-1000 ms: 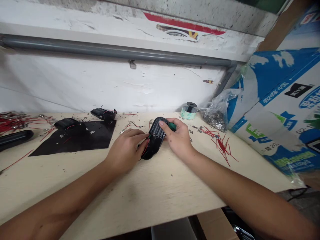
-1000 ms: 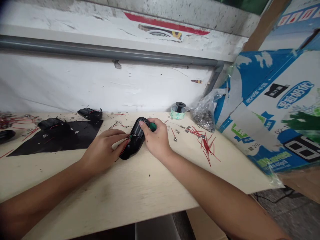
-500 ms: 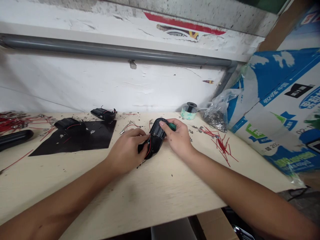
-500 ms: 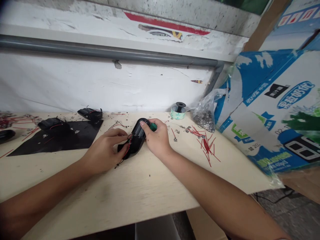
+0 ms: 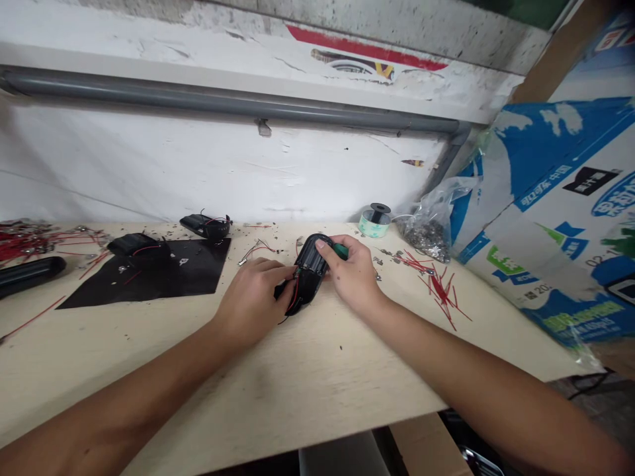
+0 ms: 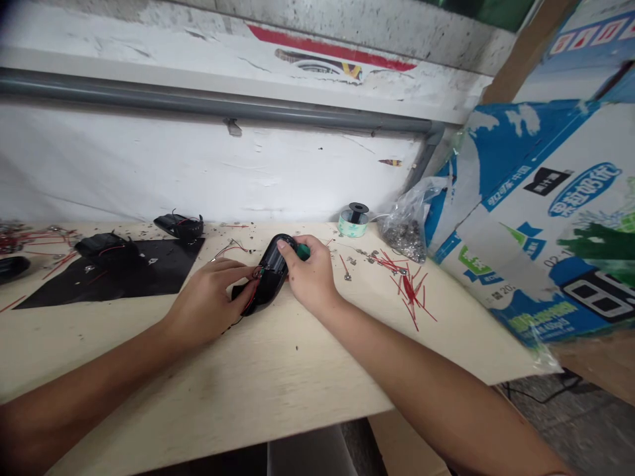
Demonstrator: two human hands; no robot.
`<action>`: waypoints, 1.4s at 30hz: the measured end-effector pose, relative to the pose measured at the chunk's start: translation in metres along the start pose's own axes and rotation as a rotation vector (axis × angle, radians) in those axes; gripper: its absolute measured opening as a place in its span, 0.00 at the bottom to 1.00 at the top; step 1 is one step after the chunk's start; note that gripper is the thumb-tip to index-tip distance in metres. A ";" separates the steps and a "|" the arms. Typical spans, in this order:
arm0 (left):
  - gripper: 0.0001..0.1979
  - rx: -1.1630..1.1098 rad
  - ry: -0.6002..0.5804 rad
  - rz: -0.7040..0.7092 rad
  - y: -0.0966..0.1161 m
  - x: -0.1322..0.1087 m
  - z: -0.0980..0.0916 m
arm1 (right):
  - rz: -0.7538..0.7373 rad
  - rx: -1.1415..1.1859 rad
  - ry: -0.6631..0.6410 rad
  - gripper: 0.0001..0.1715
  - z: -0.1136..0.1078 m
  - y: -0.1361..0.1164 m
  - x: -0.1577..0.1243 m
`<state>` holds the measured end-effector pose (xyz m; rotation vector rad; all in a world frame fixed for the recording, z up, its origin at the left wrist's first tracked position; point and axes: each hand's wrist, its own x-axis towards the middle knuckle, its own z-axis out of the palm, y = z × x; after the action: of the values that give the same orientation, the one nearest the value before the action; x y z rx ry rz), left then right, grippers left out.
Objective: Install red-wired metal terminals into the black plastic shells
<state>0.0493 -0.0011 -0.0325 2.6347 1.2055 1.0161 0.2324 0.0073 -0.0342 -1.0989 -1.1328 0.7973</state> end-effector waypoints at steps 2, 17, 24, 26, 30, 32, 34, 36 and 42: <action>0.12 -0.003 0.004 -0.006 0.001 0.000 -0.001 | -0.001 0.009 -0.008 0.21 0.000 -0.001 0.000; 0.14 0.046 0.021 -0.049 0.001 -0.001 -0.001 | -0.030 0.016 0.002 0.20 0.001 -0.003 -0.001; 0.13 0.056 -0.027 -0.041 0.002 -0.001 -0.003 | -0.048 0.015 0.004 0.21 0.000 0.000 0.000; 0.13 0.068 -0.035 -0.033 0.003 0.000 -0.004 | -0.055 0.014 -0.001 0.22 -0.001 0.001 0.001; 0.13 0.167 -0.044 -0.016 0.005 -0.001 -0.005 | -0.030 0.008 -0.006 0.22 -0.001 0.001 0.001; 0.13 0.206 -0.044 0.000 0.004 -0.001 -0.005 | -0.028 0.003 0.001 0.22 0.000 0.000 0.000; 0.13 0.215 -0.051 0.022 0.003 -0.002 -0.004 | -0.022 0.002 -0.001 0.22 0.000 0.000 -0.001; 0.14 0.222 -0.060 0.049 0.003 -0.003 -0.005 | -0.010 0.010 -0.008 0.22 0.000 0.000 0.000; 0.17 0.082 -0.076 0.022 0.009 -0.003 -0.007 | -0.012 0.055 0.005 0.22 -0.005 0.006 0.007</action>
<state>0.0495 -0.0107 -0.0260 2.7273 1.2297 0.8799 0.2391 0.0147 -0.0378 -1.0472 -1.1061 0.8109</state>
